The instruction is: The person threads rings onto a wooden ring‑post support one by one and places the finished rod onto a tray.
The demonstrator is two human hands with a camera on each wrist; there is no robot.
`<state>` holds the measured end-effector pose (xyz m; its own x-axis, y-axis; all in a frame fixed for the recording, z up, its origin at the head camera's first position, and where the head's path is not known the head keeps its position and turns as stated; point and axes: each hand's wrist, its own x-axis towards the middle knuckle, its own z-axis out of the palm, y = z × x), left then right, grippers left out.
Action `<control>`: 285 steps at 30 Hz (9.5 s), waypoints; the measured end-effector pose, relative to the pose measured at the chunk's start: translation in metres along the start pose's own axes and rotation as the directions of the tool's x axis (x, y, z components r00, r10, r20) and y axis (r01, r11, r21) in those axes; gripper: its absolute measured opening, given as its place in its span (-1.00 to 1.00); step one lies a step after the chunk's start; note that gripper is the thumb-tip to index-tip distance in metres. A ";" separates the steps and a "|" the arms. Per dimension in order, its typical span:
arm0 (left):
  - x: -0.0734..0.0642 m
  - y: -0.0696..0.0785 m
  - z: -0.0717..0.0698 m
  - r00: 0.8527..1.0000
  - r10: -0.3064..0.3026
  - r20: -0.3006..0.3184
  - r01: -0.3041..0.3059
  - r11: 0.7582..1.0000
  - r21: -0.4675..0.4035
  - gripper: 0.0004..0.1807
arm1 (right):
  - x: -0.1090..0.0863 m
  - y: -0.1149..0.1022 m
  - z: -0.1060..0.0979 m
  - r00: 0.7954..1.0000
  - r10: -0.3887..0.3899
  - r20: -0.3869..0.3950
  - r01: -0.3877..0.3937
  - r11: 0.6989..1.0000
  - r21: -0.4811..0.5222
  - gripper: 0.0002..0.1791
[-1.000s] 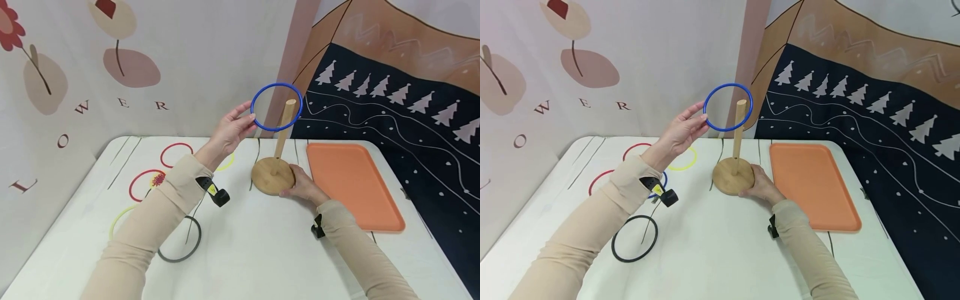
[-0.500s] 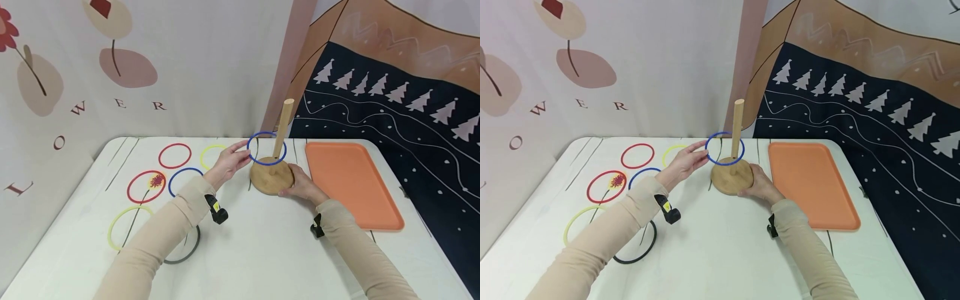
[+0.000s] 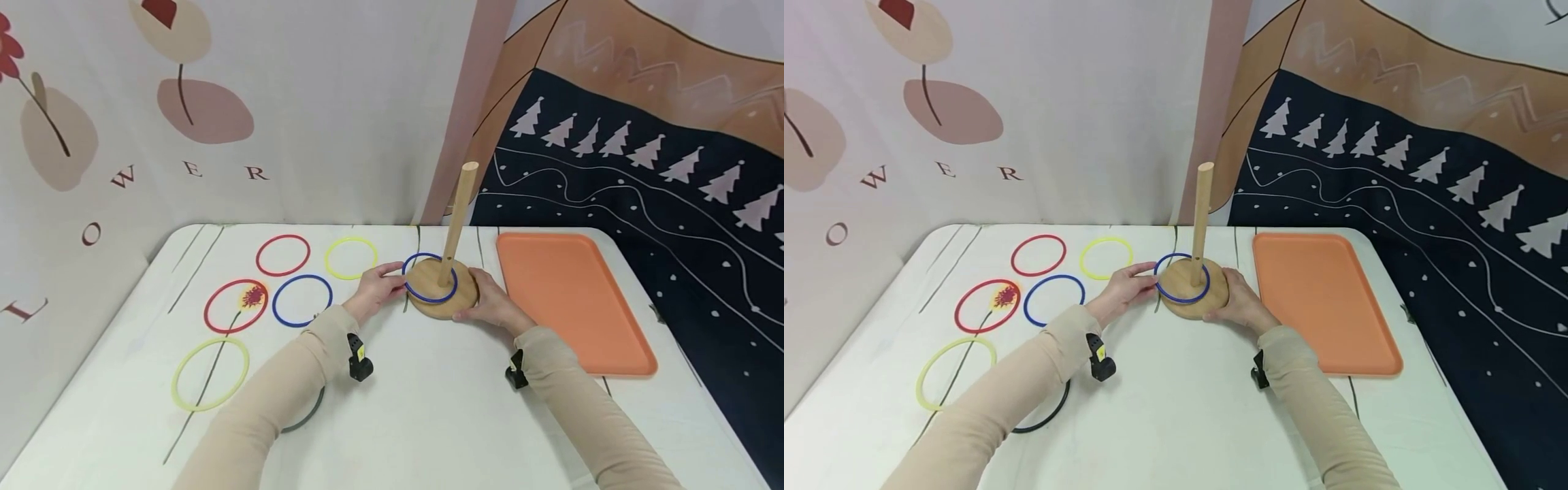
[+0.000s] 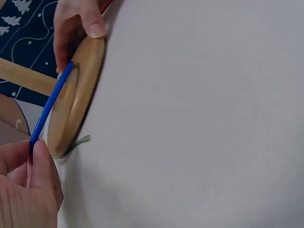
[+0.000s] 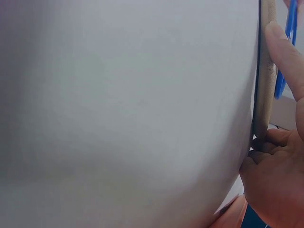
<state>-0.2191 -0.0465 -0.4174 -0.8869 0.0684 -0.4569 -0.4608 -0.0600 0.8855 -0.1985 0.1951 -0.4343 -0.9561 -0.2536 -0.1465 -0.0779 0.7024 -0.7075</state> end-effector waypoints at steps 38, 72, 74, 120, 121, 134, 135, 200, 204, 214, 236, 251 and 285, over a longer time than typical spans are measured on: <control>-0.002 -0.016 0.008 0.982 0.187 -0.036 -0.165 0.931 0.326 -0.64 | 0.001 -0.001 0.000 0.999 0.041 0.019 -0.041 0.999 -0.007 0.26; 0.006 0.029 -0.102 0.921 0.305 -0.244 -0.160 0.865 0.476 -0.46 | -0.003 -0.002 0.000 0.999 0.042 0.022 -0.042 0.998 0.036 0.25; 0.008 0.029 -0.107 0.921 0.307 -0.239 -0.155 0.854 0.496 -0.45 | -0.003 -0.002 0.000 0.999 0.040 0.020 -0.041 0.998 0.039 0.25; 0.028 0.030 -0.113 0.919 0.272 -0.284 -0.011 0.739 0.674 -0.64 | -0.002 -0.001 0.003 0.998 0.058 0.004 -0.058 0.997 0.045 0.23; 0.028 0.030 -0.113 0.920 0.266 -0.290 -0.004 0.743 0.670 -0.64 | -0.002 -0.001 0.003 0.998 0.058 0.004 -0.058 0.997 0.047 0.23; 0.028 0.033 -0.114 0.944 0.167 -0.284 0.035 0.806 0.591 -0.66 | -0.003 0.001 0.003 0.998 0.062 0.006 -0.063 0.997 0.040 0.26; 0.027 0.034 -0.114 0.949 0.157 -0.274 0.035 0.812 0.582 -0.65 | -0.003 0.001 0.003 0.998 0.063 0.007 -0.064 0.997 0.038 0.26; -0.051 0.121 0.022 0.944 0.308 0.117 -0.285 0.941 -0.181 -0.58 | -0.001 -0.001 0.000 0.999 0.052 0.013 -0.053 0.998 0.031 0.25; -0.038 0.103 0.017 0.961 0.259 0.097 -0.244 0.960 -0.140 -0.58 | -0.001 -0.002 0.000 0.999 0.051 0.014 -0.051 0.998 0.030 0.25; -0.008 0.051 0.006 0.992 0.115 0.049 -0.114 0.993 -0.028 -0.55 | 0.001 -0.001 0.000 0.999 0.038 0.007 -0.038 0.999 0.033 0.22; 0.008 0.007 0.008 0.999 0.032 0.030 -0.035 0.996 0.088 -0.58 | 0.000 0.000 0.000 1.000 0.030 0.007 -0.031 0.998 0.052 0.23; 0.009 0.002 0.013 0.998 0.067 0.002 -0.067 0.988 0.141 -0.62 | -0.001 -0.001 0.000 1.000 0.026 0.006 -0.026 0.999 0.043 0.21; 0.008 -0.001 0.023 0.988 0.156 0.003 -0.150 0.939 0.309 -0.71 | 0.000 0.000 0.000 1.000 0.018 0.003 -0.018 1.000 0.022 0.22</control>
<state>-0.2245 -0.0235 -0.4199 -0.9479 0.0611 -0.3125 -0.2898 0.2412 0.9262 -0.1982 0.1951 -0.4347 -0.9566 -0.2429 -0.1611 -0.0546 0.6923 -0.7195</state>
